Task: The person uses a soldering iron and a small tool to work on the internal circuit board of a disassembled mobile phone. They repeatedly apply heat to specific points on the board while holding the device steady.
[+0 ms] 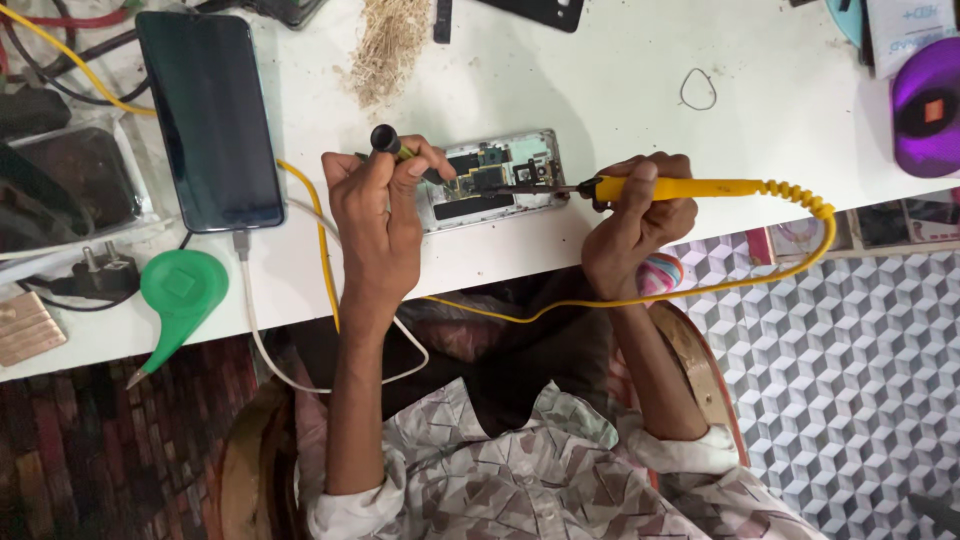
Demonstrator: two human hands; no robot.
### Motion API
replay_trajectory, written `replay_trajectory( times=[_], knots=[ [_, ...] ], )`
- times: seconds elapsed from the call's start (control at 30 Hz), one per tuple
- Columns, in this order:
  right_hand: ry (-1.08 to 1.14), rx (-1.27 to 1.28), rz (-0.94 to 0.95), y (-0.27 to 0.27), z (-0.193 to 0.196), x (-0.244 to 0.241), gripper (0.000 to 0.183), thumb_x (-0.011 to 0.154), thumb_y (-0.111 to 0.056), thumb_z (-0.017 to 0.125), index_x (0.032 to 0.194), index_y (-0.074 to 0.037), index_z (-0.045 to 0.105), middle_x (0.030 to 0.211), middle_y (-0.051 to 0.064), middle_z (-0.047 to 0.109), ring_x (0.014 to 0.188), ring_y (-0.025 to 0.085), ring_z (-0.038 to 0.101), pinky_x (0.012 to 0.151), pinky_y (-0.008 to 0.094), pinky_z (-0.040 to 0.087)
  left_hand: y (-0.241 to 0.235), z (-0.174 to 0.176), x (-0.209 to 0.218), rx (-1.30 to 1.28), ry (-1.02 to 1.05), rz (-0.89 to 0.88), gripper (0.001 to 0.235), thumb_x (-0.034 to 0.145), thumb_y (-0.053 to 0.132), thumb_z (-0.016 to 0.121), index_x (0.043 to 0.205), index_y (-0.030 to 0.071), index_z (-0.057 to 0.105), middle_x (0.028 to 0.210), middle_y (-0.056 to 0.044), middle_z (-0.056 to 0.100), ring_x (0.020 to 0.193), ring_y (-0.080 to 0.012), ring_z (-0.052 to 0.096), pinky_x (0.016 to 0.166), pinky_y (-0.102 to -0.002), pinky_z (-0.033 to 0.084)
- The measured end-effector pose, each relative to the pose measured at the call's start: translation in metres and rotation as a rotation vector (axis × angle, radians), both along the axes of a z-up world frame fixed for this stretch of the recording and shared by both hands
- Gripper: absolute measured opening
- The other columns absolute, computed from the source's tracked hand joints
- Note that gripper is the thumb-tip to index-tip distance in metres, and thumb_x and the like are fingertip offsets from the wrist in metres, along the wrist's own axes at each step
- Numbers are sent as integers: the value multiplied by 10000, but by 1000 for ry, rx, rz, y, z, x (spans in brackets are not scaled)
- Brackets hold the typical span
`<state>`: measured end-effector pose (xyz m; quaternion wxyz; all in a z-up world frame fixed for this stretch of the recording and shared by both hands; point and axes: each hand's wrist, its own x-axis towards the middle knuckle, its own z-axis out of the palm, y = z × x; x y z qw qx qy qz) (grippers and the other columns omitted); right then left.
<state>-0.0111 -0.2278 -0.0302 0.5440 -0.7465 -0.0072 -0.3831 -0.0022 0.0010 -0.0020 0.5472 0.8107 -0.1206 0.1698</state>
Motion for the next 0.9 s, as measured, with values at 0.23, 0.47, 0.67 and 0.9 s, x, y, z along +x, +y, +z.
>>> replay_trajectory(
  times=[0.23,0.47,0.67,0.9],
  knots=[
    [18,-23,-5,1,1,-5,268,1135,-182,503,946,6,522,768,97,615,600,99,474,574,246,366,0,-1,0,10,-20,8,288,1147,206,467,999,56,664,950,6,776,717,-188,456,886,-350,316],
    [104,-135,-25,0,8,-13,291,1162,-210,490,959,-9,541,837,78,619,662,94,507,623,247,400,0,3,1,2,-18,-4,283,1145,200,459,995,57,652,946,-4,769,734,-178,498,890,-352,319],
    [32,-96,-54,0,1,-9,307,1127,-212,507,899,-10,540,721,41,538,566,74,414,562,239,322,-1,1,-1,9,-19,-7,278,1139,186,464,990,58,662,934,-2,768,728,-172,523,890,-355,317],
    [16,-17,-56,2,-2,-5,310,1110,-213,538,885,-1,566,703,21,511,584,74,399,553,259,306,-1,6,1,-6,-35,-4,269,1133,177,457,1016,49,662,970,-4,767,772,-185,524,898,-347,329]
  ],
)
